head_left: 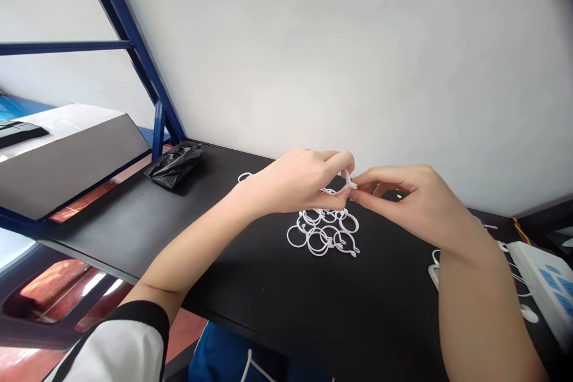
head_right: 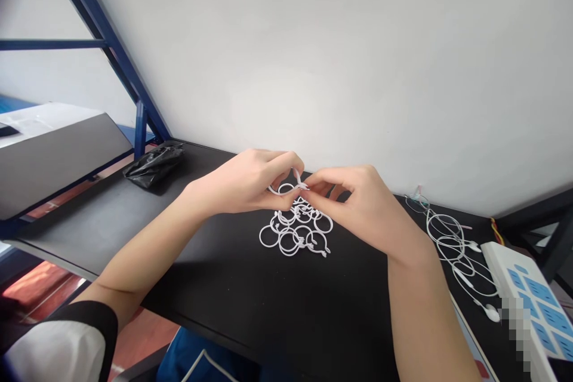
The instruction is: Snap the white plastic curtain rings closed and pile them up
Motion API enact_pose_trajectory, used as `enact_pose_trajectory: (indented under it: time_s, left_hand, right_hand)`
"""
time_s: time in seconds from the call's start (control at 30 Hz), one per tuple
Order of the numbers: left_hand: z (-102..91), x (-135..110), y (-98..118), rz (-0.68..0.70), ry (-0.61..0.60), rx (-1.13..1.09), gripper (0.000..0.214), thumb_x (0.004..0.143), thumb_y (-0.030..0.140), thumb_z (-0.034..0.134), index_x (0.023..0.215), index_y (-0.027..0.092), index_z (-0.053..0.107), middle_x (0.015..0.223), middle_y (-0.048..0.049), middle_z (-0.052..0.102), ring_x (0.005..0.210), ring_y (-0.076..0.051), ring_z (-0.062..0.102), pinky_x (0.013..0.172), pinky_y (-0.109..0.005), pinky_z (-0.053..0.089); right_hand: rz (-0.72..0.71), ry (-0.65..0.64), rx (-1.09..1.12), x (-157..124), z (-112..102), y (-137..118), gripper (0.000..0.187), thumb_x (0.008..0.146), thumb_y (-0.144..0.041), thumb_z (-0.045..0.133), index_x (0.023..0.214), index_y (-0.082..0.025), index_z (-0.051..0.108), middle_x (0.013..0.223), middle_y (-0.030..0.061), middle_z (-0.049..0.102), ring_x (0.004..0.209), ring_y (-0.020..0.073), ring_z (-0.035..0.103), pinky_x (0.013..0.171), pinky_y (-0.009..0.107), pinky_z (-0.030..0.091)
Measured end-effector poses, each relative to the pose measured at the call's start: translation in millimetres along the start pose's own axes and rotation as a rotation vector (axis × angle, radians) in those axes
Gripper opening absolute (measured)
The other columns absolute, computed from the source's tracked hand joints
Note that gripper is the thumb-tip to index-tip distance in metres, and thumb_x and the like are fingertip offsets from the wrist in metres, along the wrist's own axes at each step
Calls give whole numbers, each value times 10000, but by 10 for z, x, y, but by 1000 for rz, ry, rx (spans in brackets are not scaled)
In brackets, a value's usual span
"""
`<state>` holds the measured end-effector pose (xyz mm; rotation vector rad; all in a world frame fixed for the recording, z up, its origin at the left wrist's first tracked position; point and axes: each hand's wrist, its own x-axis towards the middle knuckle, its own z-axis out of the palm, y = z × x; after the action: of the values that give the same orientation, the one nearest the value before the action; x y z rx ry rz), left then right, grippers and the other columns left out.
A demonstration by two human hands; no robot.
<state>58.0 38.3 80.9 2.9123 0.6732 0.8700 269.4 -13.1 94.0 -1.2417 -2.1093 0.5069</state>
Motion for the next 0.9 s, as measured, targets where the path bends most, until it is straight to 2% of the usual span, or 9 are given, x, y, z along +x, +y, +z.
enact_pose_trajectory:
  time_s: [0.17,0.67,0.8,0.9]
  left_hand:
    - [7,-5,9,2,24,-19,174,858,322,531,947,172,537,659,48,587,468,-75,404,476,-222,288]
    - [32,-12,31,38,99,-96,152,803,306,546,902,192,530,588,77,529,433,-64,368,439,-211,274]
    - [35,-7,34,56,135,-63,202,854,386,550,930,199,547,591,69,538,431,-69,379,441,-213,265]
    - [46,-4,17,74,159,-20,306,908,495,518,937,193,557,579,61,533,422,-72,375,433,-219,249]
  right_hand:
    - [11,-42,-32,-23,-23,-79,202,894,-396,650,779,-258,741,707,-14,717,626,144,638,566,275,490]
    - [-47,-8,-116,-76,-43,-88,158,893,-324,652,770,-266,731,720,-31,732,653,148,679,556,255,511]
    - [-96,57,-92,-93,-50,-99,80,865,-270,678,816,-293,738,767,-52,741,665,129,688,590,227,548]
    - [-134,112,-82,-103,-49,-107,97,853,-232,686,843,-312,740,803,-63,746,670,119,692,620,221,570]
